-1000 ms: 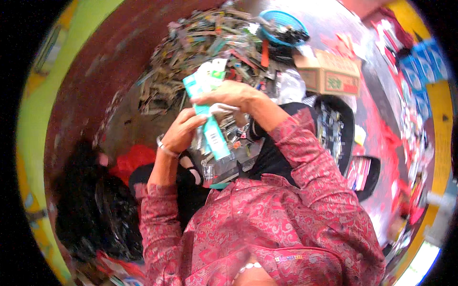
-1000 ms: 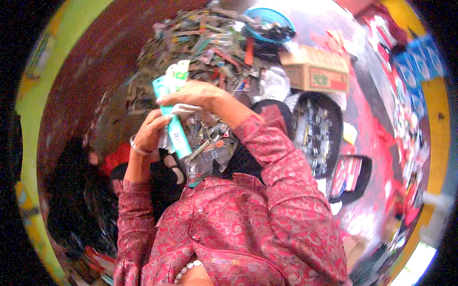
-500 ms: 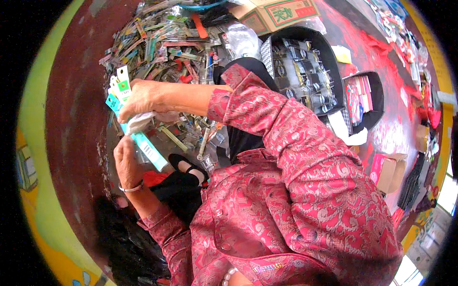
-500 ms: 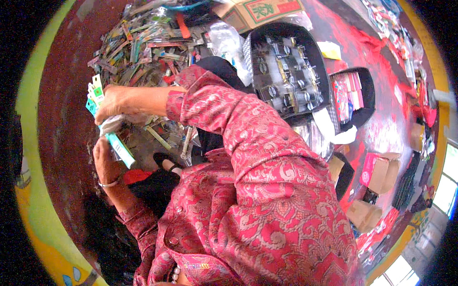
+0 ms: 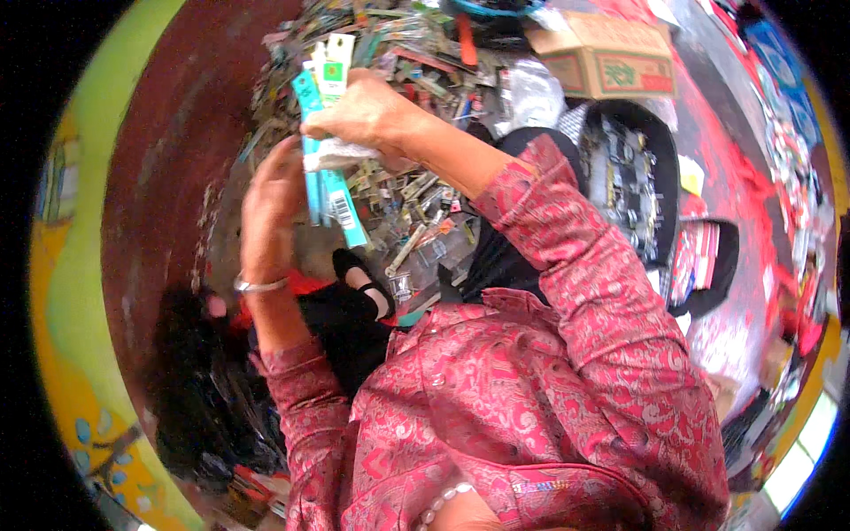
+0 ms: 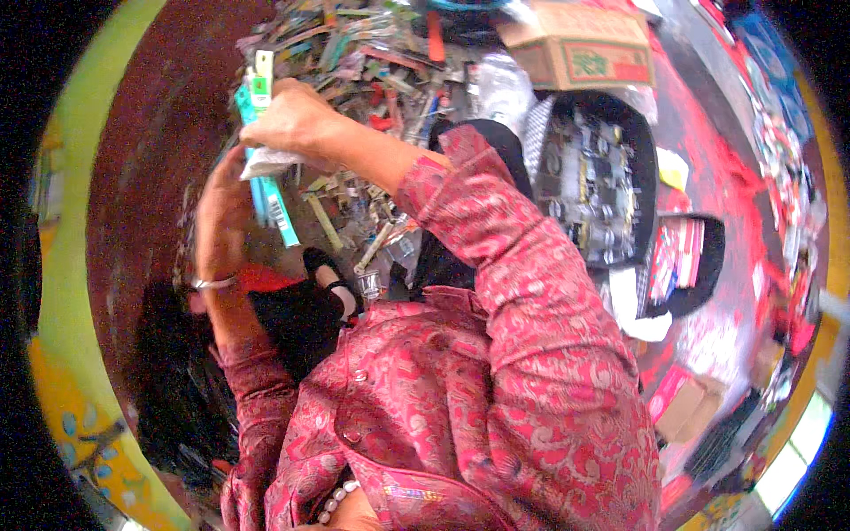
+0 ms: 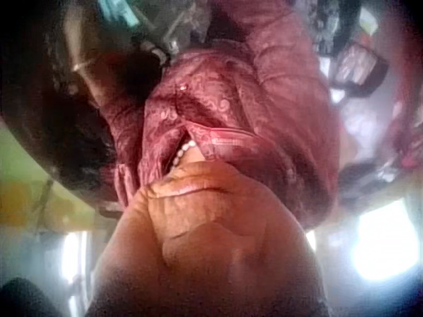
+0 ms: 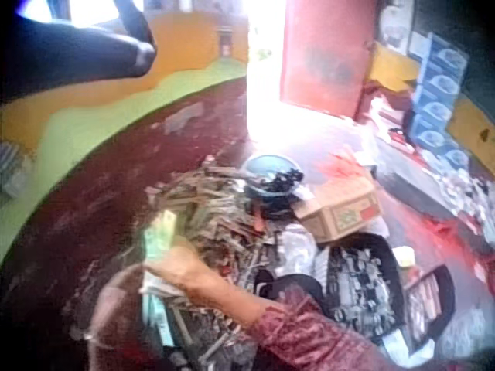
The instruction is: The person sits on the floor and sorts through a large pile of small packaged items and loose sticks. They pick up items, inspect them, and place them into a clear plastic bag or set them aside.
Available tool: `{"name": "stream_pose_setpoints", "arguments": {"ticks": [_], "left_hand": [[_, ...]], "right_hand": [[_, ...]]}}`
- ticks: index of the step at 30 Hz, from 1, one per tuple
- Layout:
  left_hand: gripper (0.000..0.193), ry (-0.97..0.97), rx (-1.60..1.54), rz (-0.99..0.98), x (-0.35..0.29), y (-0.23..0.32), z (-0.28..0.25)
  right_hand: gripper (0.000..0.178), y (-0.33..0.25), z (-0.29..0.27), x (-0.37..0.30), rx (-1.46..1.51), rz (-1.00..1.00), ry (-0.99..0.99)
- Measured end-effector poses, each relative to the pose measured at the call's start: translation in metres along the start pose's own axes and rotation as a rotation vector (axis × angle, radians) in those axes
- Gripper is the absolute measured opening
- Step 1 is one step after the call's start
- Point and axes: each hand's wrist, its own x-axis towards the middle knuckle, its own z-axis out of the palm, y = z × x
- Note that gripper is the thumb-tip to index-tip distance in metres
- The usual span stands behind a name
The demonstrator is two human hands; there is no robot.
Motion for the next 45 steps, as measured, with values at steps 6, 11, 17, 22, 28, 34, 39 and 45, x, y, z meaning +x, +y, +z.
{"name": "stream_pose_setpoints", "arguments": {"ticks": [6,11,17,22,28,34,39,45], "left_hand": [[0.026,-0.28,-0.077,-0.189,-0.017,0.001,0.027],[0.029,-0.448,-0.415,-0.306,-0.024,0.005,0.013],[0.043,-0.548,-0.494,-0.253,-0.02,-0.001,0.015],[0.052,-0.445,-0.579,-0.285,-0.02,-0.022,0.021],[0.046,-0.53,-0.786,-0.141,-0.02,-0.02,0.013],[0.041,-0.58,-0.62,-0.242,-0.021,-0.018,0.016],[0.056,-0.425,-0.221,-0.074,-0.01,-0.01,0.005],[0.045,-0.252,-0.175,-0.256,-0.015,-0.028,-0.009]], "right_hand": [[0.028,-0.011,-0.004,-0.004,0.025,0.061,-0.288],[0.022,-0.018,-0.005,-0.007,0.448,0.171,-0.405],[0.032,-0.01,0.005,-0.003,0.391,0.128,-0.399],[0.043,-0.003,0.005,0.002,-0.005,0.151,-0.347],[0.036,-0.005,-0.012,0.004,0.64,0.11,-0.611],[0.03,-0.012,0.0,-0.008,0.408,0.092,-0.503],[0.031,-0.015,0.019,-0.008,0.409,0.122,-0.2],[0.033,-0.023,0.021,-0.015,0.44,-0.013,-0.3]]}}
